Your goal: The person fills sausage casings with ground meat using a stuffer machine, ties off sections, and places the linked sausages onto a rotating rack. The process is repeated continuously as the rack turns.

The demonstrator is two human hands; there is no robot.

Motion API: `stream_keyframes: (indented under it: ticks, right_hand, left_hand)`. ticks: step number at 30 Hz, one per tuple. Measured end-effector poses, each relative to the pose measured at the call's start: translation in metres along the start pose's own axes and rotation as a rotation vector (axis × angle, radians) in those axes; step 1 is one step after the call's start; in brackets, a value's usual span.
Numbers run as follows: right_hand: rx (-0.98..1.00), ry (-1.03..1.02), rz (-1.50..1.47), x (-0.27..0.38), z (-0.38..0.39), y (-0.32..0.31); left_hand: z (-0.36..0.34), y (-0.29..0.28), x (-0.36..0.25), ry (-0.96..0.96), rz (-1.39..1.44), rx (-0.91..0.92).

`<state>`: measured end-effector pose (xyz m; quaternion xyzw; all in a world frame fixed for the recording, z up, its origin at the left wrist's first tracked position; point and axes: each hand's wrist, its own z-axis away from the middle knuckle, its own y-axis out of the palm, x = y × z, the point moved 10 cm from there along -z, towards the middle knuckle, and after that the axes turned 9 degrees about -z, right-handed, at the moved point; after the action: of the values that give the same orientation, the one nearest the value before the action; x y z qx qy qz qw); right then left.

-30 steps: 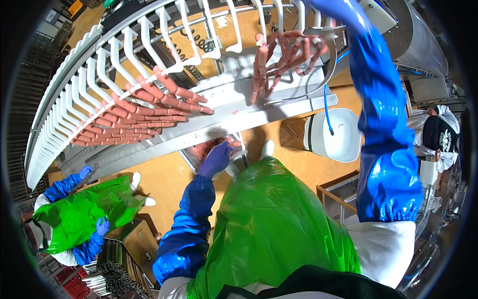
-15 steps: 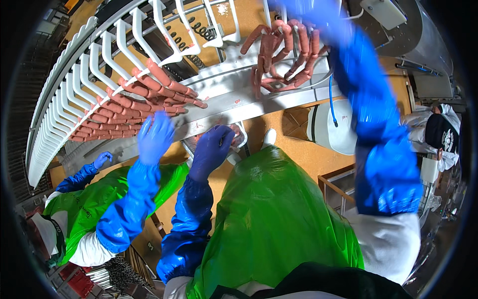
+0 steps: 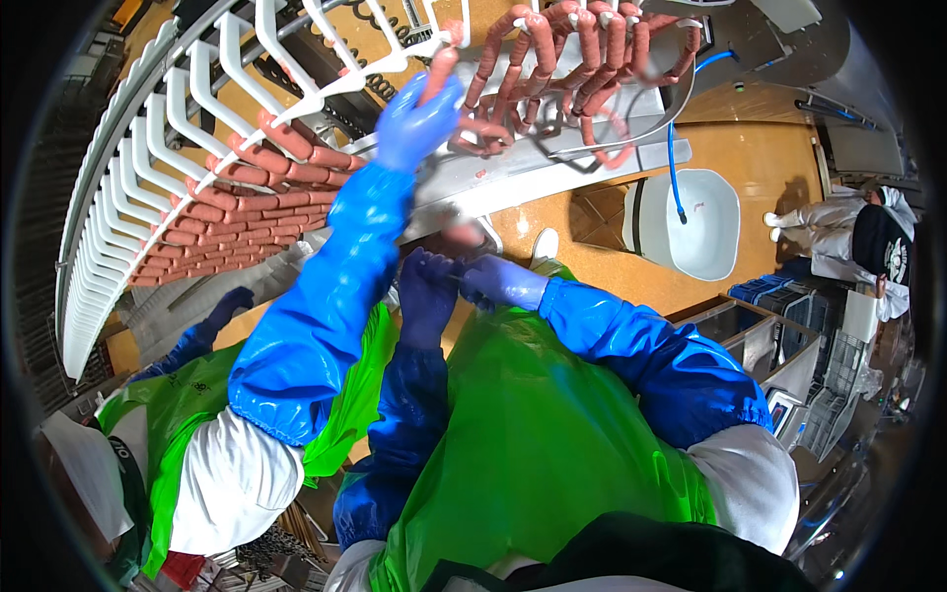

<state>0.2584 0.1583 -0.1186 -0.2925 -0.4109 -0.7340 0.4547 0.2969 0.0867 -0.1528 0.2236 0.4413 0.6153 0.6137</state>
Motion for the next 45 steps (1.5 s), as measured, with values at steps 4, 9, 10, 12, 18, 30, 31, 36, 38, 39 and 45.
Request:
stream_keyframes:
  ticks: [4, 9, 10, 12, 18, 30, 31, 36, 38, 39, 45]
  right_hand:
    - [0.02, 0.217, 0.091, -0.027, 0.022, 0.014]
    - [-0.149, 0.168, 0.158, -0.025, 0.012, -0.043]
    - [-0.24, -0.424, 0.721, -0.033, -0.026, -0.052]
    - [-0.503, -0.447, 0.585, -0.016, -0.032, -0.026]
    - [-0.134, 0.073, -0.73, -0.079, -0.035, 0.017]
    - [-0.871, -0.908, 0.094, -0.014, 0.357, -0.222]
    - [-0.817, -0.898, 0.09, -0.017, 0.365, -0.199]
    - [-0.712, -0.663, -0.517, -0.084, 0.449, -0.175]
    - [-1.034, -0.92, -0.453, -0.117, 0.53, -0.195]
    - [-1.105, -1.029, -0.683, -0.151, 0.563, -0.204]
    - [-1.423, -1.608, -1.163, -0.239, 0.745, -0.161]
  left_hand:
    - [0.012, -0.078, -0.006, 0.03, -0.083, -0.036]
    - [0.104, -0.162, -0.035, 0.21, -0.357, -0.699]
    - [0.1, -0.161, -0.034, 0.183, -0.441, -0.661]
    - [0.067, -0.175, 0.004, 0.236, -0.446, -0.37]
    - [0.058, 0.037, -0.039, 0.791, -1.43, -0.39]
    - [0.021, 0.18, 0.231, 0.146, -1.198, 0.332]
    - [0.025, 0.206, 0.257, 0.145, -0.929, 0.239]
    - [0.051, 0.334, 0.435, 0.029, -1.264, 0.619]
    - [0.066, 0.341, 0.518, -0.096, -1.388, 0.81]
    - [0.077, 0.344, 0.556, -0.152, -1.44, 0.909]
    - [0.21, 0.197, 0.678, -0.899, -1.724, 1.532]
